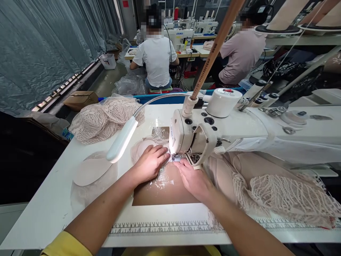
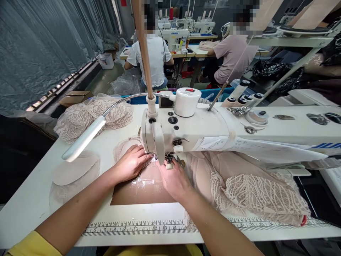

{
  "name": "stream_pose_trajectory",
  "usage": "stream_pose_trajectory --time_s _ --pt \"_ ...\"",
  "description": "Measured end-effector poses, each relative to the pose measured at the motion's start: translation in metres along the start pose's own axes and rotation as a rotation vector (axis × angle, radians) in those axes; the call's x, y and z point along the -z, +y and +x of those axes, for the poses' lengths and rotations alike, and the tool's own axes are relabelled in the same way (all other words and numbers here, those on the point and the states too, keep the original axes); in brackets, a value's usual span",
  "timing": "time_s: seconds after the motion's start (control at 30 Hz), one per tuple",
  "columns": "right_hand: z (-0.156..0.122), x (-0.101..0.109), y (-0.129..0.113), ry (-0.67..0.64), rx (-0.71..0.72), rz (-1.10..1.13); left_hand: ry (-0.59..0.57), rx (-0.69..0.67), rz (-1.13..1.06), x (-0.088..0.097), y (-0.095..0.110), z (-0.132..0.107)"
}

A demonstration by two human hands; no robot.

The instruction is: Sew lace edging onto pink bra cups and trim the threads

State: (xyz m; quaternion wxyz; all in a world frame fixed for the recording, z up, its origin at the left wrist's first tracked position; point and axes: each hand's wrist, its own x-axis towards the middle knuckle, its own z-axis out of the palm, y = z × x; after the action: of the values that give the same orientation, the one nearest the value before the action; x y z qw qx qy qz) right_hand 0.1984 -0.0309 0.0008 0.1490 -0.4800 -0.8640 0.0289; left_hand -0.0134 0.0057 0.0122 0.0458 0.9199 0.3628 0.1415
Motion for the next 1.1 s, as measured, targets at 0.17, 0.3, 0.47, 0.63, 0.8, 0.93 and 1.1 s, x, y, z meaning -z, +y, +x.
stream_pose_trajectory --time_s 0.17,0.3,0.47,0.63,0.8,0.93,1.1 --pt "-0.002 -0.002 0.002 0.056 -0.014 -0.009 -0.070 0.133 0.112 0.013 0.004 -0.007" --pt "-0.002 -0.001 0.002 0.063 -0.030 -0.027 -0.137 0.188 0.127 0.018 0.012 -0.010" --pt "-0.001 0.001 0.002 0.036 -0.053 -0.011 -0.124 0.164 0.118 0.012 0.026 -0.010" --pt "-0.001 -0.002 0.006 0.020 -0.081 0.004 -0.090 0.041 0.066 0.006 0.031 -0.011" --pt "-0.005 -0.007 0.008 0.079 -0.024 0.009 -0.124 0.010 0.077 0.005 0.028 -0.014" --pt "-0.006 -0.004 0.006 0.052 0.005 0.036 -0.141 0.014 0.099 0.005 0.028 -0.016" --pt "-0.004 0.004 -0.001 -0.025 0.020 0.006 -0.120 -0.010 0.071 0.002 0.030 -0.016"
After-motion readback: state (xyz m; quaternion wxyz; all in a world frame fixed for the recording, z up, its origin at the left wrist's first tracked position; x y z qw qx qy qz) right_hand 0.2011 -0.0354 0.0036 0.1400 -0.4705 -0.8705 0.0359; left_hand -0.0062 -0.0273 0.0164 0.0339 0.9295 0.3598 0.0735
